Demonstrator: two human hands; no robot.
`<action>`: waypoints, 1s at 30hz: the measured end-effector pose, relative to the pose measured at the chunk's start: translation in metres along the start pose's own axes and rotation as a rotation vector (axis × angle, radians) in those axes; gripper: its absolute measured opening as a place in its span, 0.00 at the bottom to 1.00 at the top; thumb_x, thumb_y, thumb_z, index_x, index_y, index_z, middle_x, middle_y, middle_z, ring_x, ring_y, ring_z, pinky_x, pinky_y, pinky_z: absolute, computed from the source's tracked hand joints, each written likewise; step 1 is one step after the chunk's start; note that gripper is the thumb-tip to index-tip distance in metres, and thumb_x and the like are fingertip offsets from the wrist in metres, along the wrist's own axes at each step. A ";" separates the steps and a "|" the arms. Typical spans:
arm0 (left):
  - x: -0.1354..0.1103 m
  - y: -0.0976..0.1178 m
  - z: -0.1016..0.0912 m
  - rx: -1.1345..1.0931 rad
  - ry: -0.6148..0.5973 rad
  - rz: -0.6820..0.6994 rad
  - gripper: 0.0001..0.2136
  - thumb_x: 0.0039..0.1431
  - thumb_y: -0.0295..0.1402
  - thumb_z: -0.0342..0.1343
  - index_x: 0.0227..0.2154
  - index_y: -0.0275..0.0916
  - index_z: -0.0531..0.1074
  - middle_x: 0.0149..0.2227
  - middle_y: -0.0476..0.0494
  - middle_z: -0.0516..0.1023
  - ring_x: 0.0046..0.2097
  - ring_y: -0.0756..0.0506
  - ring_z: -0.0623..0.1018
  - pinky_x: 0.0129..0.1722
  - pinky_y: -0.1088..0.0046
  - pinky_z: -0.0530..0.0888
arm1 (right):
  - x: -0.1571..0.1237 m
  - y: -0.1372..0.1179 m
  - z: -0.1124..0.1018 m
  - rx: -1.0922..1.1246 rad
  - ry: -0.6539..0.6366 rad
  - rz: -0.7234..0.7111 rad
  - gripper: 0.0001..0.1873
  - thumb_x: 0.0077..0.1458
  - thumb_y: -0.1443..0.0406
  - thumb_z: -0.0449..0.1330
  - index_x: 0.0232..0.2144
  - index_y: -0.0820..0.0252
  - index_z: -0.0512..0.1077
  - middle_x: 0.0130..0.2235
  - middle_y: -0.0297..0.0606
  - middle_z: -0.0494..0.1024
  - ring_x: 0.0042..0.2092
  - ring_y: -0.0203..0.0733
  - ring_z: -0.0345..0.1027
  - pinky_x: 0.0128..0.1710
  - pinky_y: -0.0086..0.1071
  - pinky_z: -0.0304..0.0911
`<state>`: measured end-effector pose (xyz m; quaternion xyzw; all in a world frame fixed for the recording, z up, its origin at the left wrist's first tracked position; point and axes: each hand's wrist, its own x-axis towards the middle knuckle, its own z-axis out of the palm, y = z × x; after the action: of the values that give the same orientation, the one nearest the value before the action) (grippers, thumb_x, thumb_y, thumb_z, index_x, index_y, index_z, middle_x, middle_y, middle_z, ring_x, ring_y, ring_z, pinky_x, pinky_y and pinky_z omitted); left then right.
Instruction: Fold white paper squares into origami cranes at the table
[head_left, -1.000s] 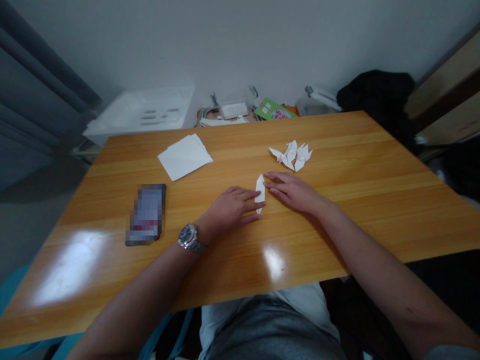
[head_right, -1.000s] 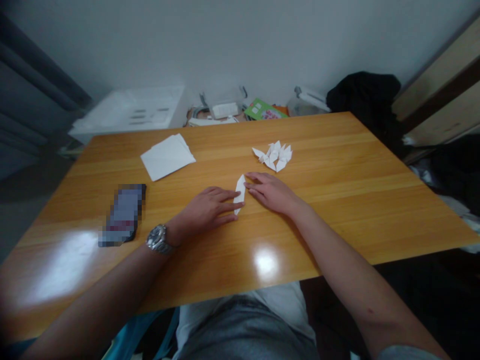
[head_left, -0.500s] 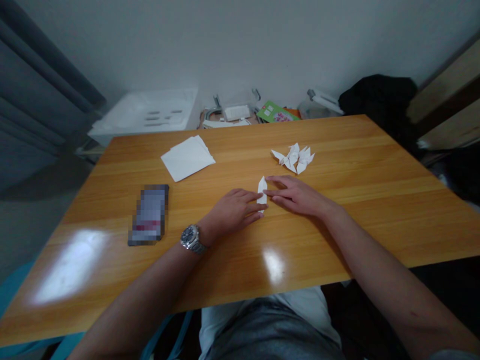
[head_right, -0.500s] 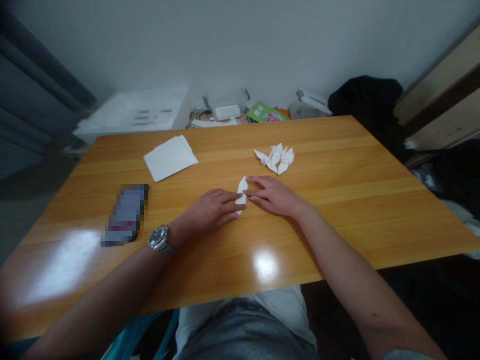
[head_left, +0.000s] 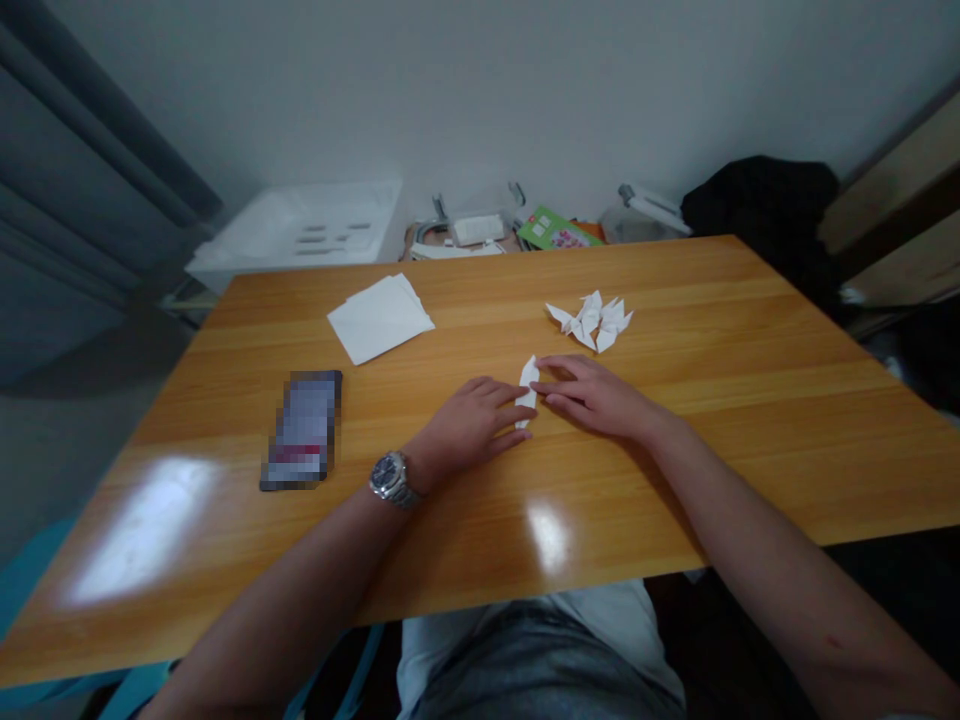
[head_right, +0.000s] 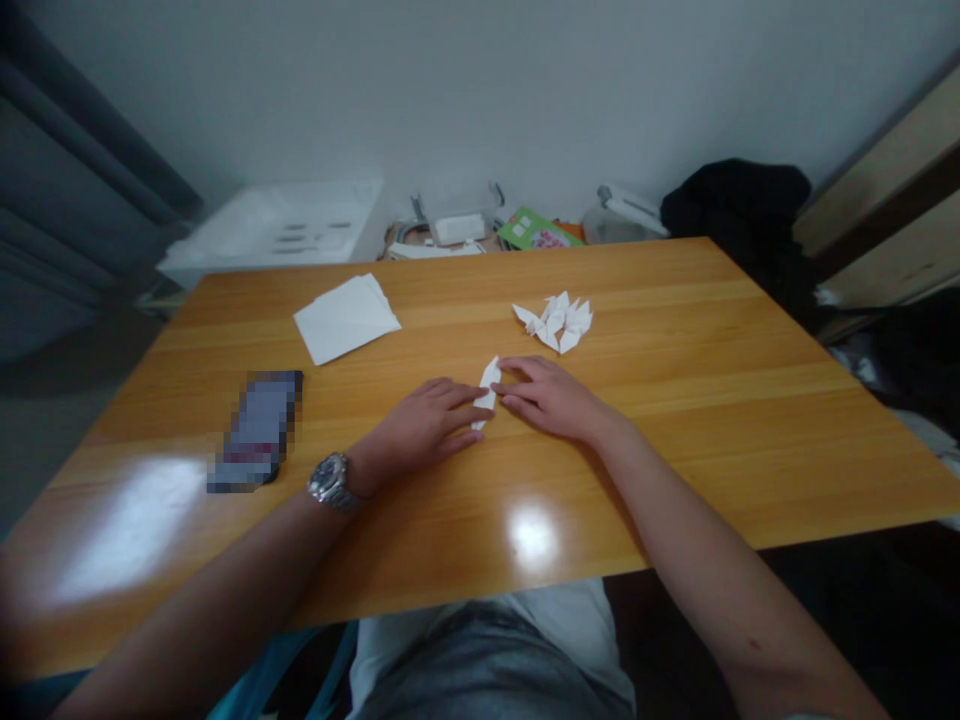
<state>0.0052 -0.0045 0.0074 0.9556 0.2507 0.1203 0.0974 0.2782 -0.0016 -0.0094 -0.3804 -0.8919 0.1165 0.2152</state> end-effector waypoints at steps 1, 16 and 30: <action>0.000 0.000 0.000 0.007 0.003 0.004 0.18 0.73 0.44 0.48 0.56 0.44 0.75 0.62 0.39 0.73 0.61 0.40 0.73 0.63 0.55 0.65 | 0.000 0.000 0.000 -0.009 0.003 -0.005 0.17 0.69 0.60 0.55 0.55 0.49 0.78 0.63 0.45 0.72 0.65 0.52 0.65 0.63 0.54 0.64; -0.001 -0.005 0.006 0.108 0.018 -0.129 0.22 0.74 0.45 0.44 0.64 0.44 0.68 0.66 0.40 0.70 0.66 0.38 0.68 0.66 0.52 0.62 | 0.006 -0.009 -0.002 -0.050 -0.010 -0.066 0.17 0.68 0.59 0.58 0.55 0.53 0.77 0.62 0.46 0.74 0.64 0.53 0.65 0.64 0.55 0.62; 0.000 -0.012 0.009 0.074 0.131 -0.185 0.18 0.72 0.42 0.50 0.56 0.39 0.75 0.57 0.37 0.77 0.57 0.38 0.75 0.59 0.56 0.71 | 0.007 -0.012 0.011 0.052 0.011 -0.024 0.16 0.68 0.65 0.57 0.55 0.55 0.77 0.57 0.49 0.77 0.58 0.52 0.72 0.58 0.52 0.69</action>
<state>0.0022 0.0046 -0.0043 0.9215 0.3477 0.1639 0.0563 0.2610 -0.0052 -0.0129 -0.3644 -0.8919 0.1351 0.2314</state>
